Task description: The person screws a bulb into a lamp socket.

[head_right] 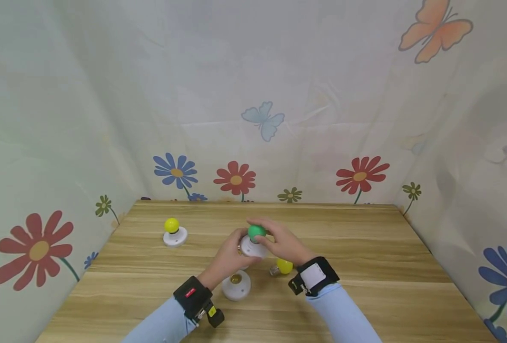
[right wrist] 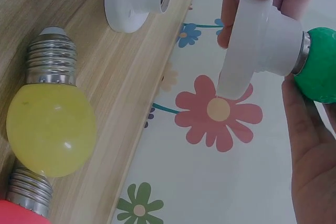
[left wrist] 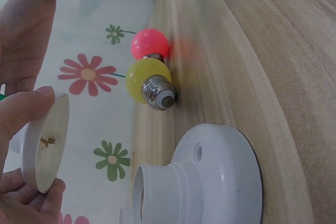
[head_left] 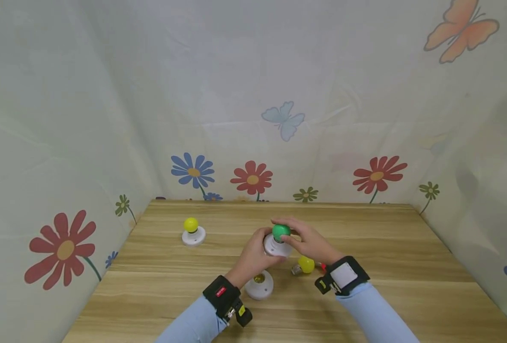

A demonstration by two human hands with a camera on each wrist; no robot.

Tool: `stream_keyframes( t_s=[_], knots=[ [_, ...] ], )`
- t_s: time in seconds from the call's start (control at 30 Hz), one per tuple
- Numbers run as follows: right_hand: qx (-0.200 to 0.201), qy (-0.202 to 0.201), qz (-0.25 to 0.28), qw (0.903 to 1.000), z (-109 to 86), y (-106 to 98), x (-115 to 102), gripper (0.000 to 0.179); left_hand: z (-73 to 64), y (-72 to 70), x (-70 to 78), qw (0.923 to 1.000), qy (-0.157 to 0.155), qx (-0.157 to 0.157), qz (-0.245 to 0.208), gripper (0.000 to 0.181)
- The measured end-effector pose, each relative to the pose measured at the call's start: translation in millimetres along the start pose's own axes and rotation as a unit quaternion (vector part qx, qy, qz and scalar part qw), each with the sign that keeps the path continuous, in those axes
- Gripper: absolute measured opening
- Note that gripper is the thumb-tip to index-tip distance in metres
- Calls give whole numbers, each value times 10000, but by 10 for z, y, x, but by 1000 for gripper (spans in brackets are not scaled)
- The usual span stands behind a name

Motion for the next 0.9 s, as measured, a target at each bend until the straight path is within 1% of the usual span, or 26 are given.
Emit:
stream_keyframes(
  t_s=[0.23, 0.33, 0.47, 0.57, 0.63, 0.77, 0.9],
  knots=[
    [265, 111, -258, 9993, 17, -28, 28, 45, -6, 11, 11, 10000, -36, -3, 27, 75],
    [230, 116, -291, 9992, 15, -21, 26, 52, -2, 7, 10, 10000, -44, 10, 40, 75],
    [125, -37, -326, 9994, -4, -11, 13, 57, 7, 3, 0, 10000, -54, 23, 48, 76],
    [39, -196, -336, 9992, -13, -2, -5, 54, 6, 1, -3, 10000, -72, 15, 30, 77],
    [-5, -218, -339, 9992, -13, 5, -9, 52, 5, -1, -2, 10000, -77, 7, 4, 77],
    [-31, -155, -266, 9995, -14, 9, 4, 49, 6, 0, -8, 10000, -42, 18, 19, 77],
    [56, 26, -230, 9997, -12, -5, 23, 44, 14, 11, -29, 9999, 32, 40, 102, 77]
  ],
)
Point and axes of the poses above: each hand's wrist, its own z-axis towards the middle knuckle, its own y-axis out of the palm, x = y × z, the point moved 7 cm from there along z, towards the middle knuckle, and after that the axes turned 15 degrees about -x, right-handed, at the moved point
